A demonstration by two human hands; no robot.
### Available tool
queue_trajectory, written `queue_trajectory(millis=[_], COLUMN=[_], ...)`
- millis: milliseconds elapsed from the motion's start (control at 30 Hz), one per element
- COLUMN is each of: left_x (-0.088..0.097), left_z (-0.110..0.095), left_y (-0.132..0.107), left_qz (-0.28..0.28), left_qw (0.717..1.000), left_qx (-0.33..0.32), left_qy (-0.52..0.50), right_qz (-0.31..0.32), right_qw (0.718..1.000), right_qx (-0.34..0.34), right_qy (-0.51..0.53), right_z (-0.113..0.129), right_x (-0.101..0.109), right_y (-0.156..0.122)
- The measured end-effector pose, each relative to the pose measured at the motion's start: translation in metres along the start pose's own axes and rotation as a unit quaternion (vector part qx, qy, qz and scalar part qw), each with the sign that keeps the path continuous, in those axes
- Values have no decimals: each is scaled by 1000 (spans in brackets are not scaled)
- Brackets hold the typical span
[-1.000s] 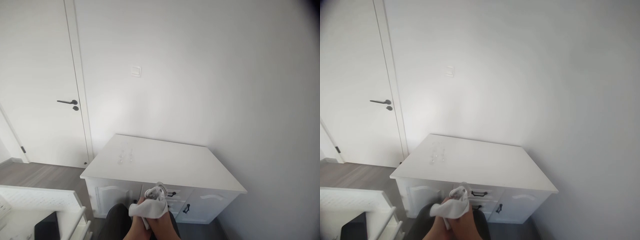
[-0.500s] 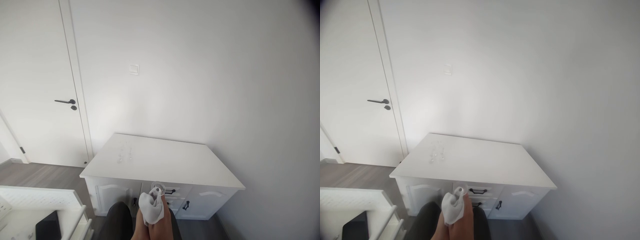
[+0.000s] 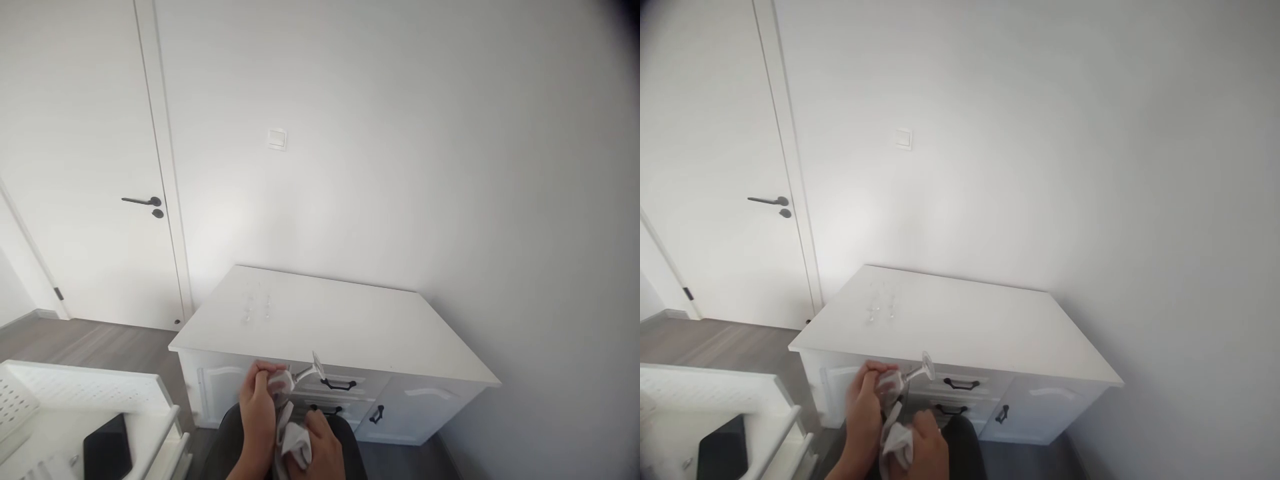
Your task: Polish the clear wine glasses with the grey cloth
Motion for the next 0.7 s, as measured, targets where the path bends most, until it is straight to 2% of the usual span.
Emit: queue_trajectory(millis=[67,133,233,333,400,467,633,700], left_x=[2,-1,-11,-24,-32,-38,-56,-66], left_z=[-22,-31,-24,-10,-3,0,6,8], left_y=[12,14,-1,-23,-34,-40,-39,-42], left_qz=[44,94,168,236,275,301,331,351], left_qw=[980,940,893,853,833,829,870,873], left_qx=[-127,-207,-262,-297,-307,-300,-228,-204], left_qy=[144,255,323,359,370,364,287,269], right_qz=[-17,-46,-43,-7,7,18,97,106], right_qw=[999,998,997,998,996,995,991,988], right_qx=[31,27,-9,-65,-70,-70,-94,-108], right_qy=[8,44,59,-14,-59,-70,-16,-40], right_z=[0,-5,-18,-34,-38,-36,-19,-22], right_x=[3,9,14,11,11,15,32,34], right_y=[-6,-6,2,10,11,12,17,18])
Point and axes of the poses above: each hand's wrist, its own y-axis towards the middle knuckle, its own x-axis out of the back of the hand, z = x × y, the point moved 4 cm from there along y, towards the middle knuckle, and after that the axes turned 8 degrees about -x, right-handed, at the moved point
